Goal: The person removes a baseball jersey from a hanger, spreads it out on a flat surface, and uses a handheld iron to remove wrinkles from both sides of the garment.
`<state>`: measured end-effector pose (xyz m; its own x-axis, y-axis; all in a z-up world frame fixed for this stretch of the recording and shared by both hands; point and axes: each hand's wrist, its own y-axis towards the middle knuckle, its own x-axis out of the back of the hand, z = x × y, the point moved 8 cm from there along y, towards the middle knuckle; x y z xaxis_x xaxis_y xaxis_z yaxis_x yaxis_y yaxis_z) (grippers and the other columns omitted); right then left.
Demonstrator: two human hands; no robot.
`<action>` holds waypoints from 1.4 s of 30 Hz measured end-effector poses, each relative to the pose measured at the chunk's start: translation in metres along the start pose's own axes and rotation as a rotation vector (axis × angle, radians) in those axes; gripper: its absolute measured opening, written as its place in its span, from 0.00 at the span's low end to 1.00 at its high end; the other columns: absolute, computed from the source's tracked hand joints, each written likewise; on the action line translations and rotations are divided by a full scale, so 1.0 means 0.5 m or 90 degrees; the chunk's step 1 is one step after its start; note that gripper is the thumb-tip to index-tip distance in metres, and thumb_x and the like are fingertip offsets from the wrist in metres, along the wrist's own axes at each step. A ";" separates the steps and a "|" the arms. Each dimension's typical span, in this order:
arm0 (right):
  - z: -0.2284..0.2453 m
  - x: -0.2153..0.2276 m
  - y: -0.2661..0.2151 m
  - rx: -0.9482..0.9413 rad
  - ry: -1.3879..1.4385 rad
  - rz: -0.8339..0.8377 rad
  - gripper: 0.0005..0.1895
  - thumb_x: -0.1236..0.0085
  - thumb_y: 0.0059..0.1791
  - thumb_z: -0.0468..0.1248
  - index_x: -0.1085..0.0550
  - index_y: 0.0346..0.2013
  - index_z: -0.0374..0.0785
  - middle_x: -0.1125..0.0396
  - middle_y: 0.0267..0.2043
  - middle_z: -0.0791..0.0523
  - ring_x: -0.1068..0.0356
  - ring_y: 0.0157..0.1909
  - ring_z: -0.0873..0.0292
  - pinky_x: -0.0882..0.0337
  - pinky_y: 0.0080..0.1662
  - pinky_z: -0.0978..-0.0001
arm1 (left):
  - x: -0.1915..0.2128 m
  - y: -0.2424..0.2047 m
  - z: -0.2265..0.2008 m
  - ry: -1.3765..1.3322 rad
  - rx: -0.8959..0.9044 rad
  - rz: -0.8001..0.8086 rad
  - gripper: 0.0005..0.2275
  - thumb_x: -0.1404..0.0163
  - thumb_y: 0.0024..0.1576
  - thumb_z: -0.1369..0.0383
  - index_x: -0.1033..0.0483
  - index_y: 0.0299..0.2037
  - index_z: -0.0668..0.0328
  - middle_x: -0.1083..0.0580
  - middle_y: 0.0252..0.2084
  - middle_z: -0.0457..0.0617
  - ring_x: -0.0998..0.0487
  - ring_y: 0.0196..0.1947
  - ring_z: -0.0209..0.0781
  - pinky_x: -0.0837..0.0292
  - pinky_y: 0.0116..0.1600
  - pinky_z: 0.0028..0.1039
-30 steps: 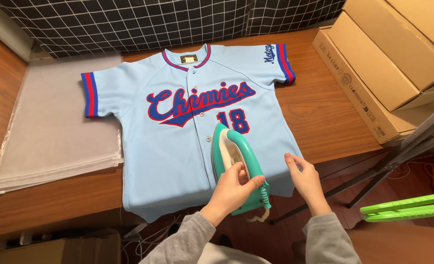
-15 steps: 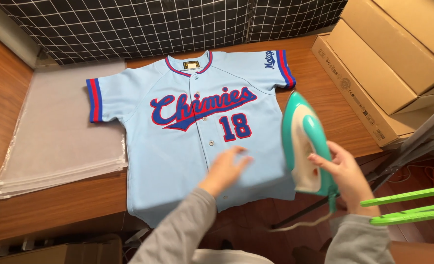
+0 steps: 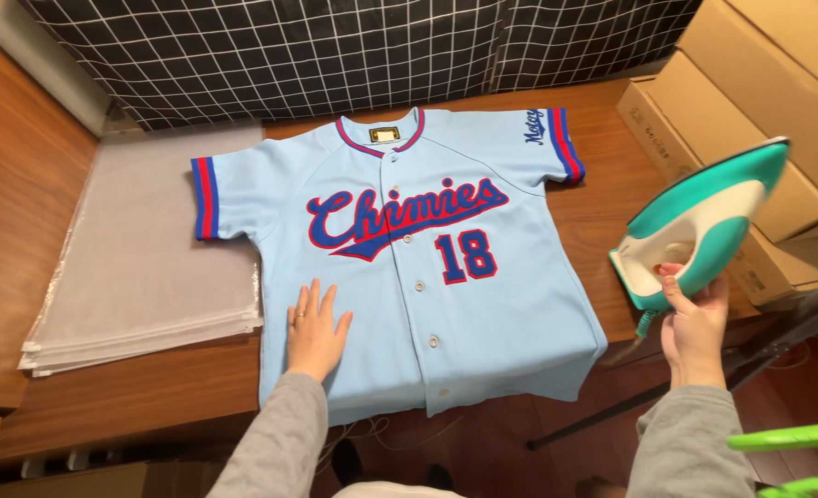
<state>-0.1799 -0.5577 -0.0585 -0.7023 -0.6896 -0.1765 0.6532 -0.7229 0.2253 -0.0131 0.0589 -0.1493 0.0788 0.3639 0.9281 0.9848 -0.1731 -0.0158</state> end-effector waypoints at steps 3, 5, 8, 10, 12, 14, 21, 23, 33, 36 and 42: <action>-0.036 0.004 -0.005 -0.024 -0.024 -0.017 0.25 0.44 0.56 0.23 0.37 0.62 0.50 0.27 0.58 0.54 0.26 0.64 0.60 0.28 0.64 0.68 | -0.005 -0.006 -0.004 0.018 -0.010 -0.024 0.29 0.59 0.67 0.50 0.44 0.78 0.48 0.54 0.84 0.53 0.59 0.83 0.55 0.63 0.80 0.55; -0.069 0.003 -0.010 -0.016 -0.034 -0.028 0.22 0.45 0.55 0.22 0.36 0.58 0.49 0.29 0.62 0.50 0.27 0.68 0.59 0.29 0.66 0.65 | -0.012 -0.004 -0.004 0.021 -0.016 -0.052 0.28 0.57 0.67 0.51 0.41 0.77 0.48 0.52 0.84 0.53 0.57 0.83 0.55 0.61 0.80 0.56; -0.081 -0.004 -0.045 0.033 -0.117 -0.089 0.20 0.45 0.57 0.23 0.36 0.60 0.41 0.32 0.67 0.45 0.30 0.71 0.55 0.31 0.68 0.61 | 0.000 -0.003 -0.020 0.026 -0.008 -0.051 0.28 0.57 0.67 0.51 0.41 0.76 0.48 0.51 0.83 0.54 0.57 0.83 0.56 0.61 0.79 0.59; -0.088 -0.014 -0.093 0.077 -0.190 -0.141 0.23 0.43 0.59 0.26 0.38 0.68 0.33 0.34 0.69 0.45 0.32 0.69 0.51 0.32 0.68 0.60 | -0.010 0.002 -0.029 0.026 0.004 -0.023 0.29 0.59 0.67 0.51 0.42 0.77 0.48 0.54 0.84 0.55 0.59 0.83 0.57 0.63 0.79 0.61; -0.085 -0.013 -0.158 0.166 -0.330 -0.336 0.20 0.39 0.59 0.28 0.35 0.63 0.29 0.32 0.59 0.41 0.28 0.58 0.46 0.30 0.58 0.60 | -0.011 0.025 -0.039 0.100 -0.011 -0.088 0.29 0.58 0.65 0.48 0.41 0.77 0.36 0.52 0.83 0.54 0.56 0.82 0.62 0.57 0.75 0.69; -0.071 -0.136 -0.203 0.129 -0.410 -0.239 0.24 0.39 0.57 0.33 0.34 0.66 0.31 0.34 0.63 0.42 0.33 0.64 0.45 0.35 0.63 0.55 | -0.005 0.038 -0.057 0.116 -0.019 -0.106 0.29 0.59 0.65 0.47 0.42 0.78 0.32 0.53 0.83 0.53 0.56 0.82 0.63 0.57 0.74 0.70; -0.132 -0.467 -0.255 0.004 -0.965 0.110 0.35 0.66 0.54 0.69 0.41 0.77 0.74 0.54 0.85 0.53 0.62 0.85 0.44 0.63 0.74 0.29 | 0.000 0.074 -0.087 0.263 -0.038 -0.254 0.29 0.67 0.66 0.43 0.48 0.79 0.28 0.53 0.85 0.53 0.53 0.82 0.63 0.55 0.75 0.69; -0.146 -0.480 -0.236 0.036 -0.969 0.101 0.34 0.64 0.57 0.69 0.39 0.77 0.71 0.51 0.85 0.52 0.58 0.85 0.41 0.61 0.74 0.25 | 0.003 0.118 -0.085 0.221 -0.053 -0.202 0.28 0.67 0.68 0.45 0.47 0.79 0.31 0.52 0.84 0.57 0.55 0.82 0.65 0.59 0.74 0.73; -0.196 -0.598 -0.061 -0.002 -0.952 0.117 0.34 0.69 0.60 0.73 0.41 0.78 0.73 0.54 0.86 0.53 0.62 0.86 0.43 0.66 0.76 0.25 | -0.012 0.346 -0.090 0.124 -0.033 -0.110 0.27 0.66 0.69 0.46 0.46 0.79 0.31 0.53 0.84 0.57 0.62 0.84 0.66 0.67 0.75 0.77; -0.219 -0.646 0.014 -0.014 -0.939 0.147 0.35 0.69 0.60 0.73 0.44 0.80 0.72 0.57 0.86 0.51 0.65 0.86 0.41 0.67 0.75 0.24 | -0.016 0.433 -0.095 0.124 -0.014 -0.088 0.27 0.67 0.70 0.45 0.48 0.80 0.29 0.55 0.85 0.55 0.65 0.84 0.64 0.71 0.76 0.76; -0.265 -0.742 0.161 0.029 -0.936 0.171 0.34 0.67 0.60 0.71 0.42 0.80 0.70 0.55 0.85 0.48 0.64 0.85 0.38 0.66 0.74 0.23 | -0.022 0.584 -0.096 0.142 0.022 -0.073 0.27 0.68 0.70 0.45 0.50 0.80 0.25 0.58 0.86 0.53 0.65 0.84 0.63 0.62 0.74 0.73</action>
<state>0.1710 -0.3656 -0.1019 -0.2339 -0.1201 0.9648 0.8155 -0.5645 0.1274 0.2661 -0.0395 -0.1466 -0.0665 0.1678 0.9836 0.9904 -0.1089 0.0856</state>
